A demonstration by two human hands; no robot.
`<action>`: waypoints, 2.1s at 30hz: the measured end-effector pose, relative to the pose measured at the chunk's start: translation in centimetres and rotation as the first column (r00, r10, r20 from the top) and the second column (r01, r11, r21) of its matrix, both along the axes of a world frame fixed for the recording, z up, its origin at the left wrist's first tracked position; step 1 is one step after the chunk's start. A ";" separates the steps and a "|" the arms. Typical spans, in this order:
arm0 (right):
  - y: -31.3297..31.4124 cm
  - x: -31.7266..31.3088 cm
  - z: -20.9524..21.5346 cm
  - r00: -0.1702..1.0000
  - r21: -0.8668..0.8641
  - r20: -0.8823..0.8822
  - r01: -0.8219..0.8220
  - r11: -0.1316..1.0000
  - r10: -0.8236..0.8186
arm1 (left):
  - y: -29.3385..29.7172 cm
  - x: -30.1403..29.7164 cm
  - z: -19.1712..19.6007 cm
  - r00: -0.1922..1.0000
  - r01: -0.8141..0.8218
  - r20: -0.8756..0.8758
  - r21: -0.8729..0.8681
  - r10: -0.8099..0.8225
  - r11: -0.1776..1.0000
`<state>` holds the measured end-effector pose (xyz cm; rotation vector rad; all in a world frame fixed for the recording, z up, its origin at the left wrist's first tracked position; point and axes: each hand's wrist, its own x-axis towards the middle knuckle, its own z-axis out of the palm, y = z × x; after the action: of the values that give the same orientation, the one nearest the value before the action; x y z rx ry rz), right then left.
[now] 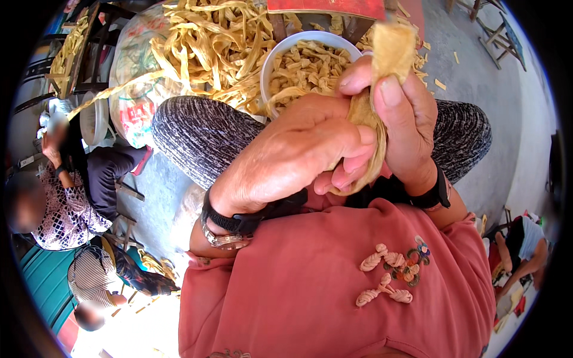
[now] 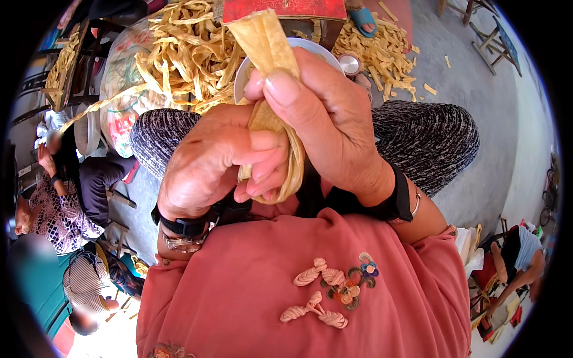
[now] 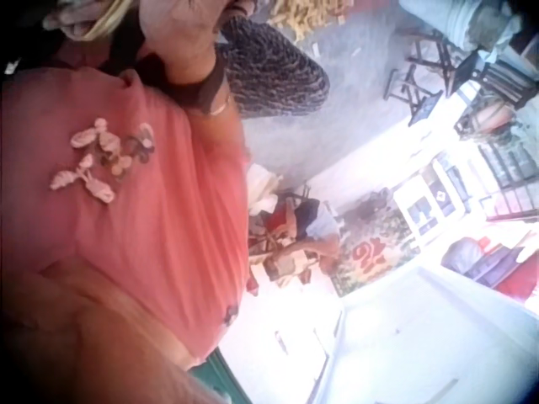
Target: The person processes dried bean curd skins by hand. They pick up individual strips from a large pile, tear or fold them into smaller pieces, and place the finished pieces into a plastic bowl held in their lap.
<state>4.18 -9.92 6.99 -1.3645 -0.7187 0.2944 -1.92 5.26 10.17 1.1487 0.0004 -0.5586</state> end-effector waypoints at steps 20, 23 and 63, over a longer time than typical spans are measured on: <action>-2.8 0.9 -1.3 0.964 -0.446 -0.058 -0.258 0.857 0.260 | -0.4 -1.4 -6.3 0.884 -0.340 0.356 0.042 0.304 0.939; -3.2 1.6 -2.1 0.961 -0.440 0.142 -0.153 0.885 0.237 | -0.1 -1.1 -6.3 0.947 -0.204 0.199 -0.234 0.252 0.951; -5.9 5.2 -4.2 0.971 -0.596 -0.229 -0.091 0.798 -0.061 | 2.1 3.2 -9.1 0.935 -0.331 -0.105 0.091 0.340 0.939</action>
<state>9.35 -15.82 2.76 -1.8905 -0.4404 0.7383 1.28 7.36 1.11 1.1528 0.3183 -0.3227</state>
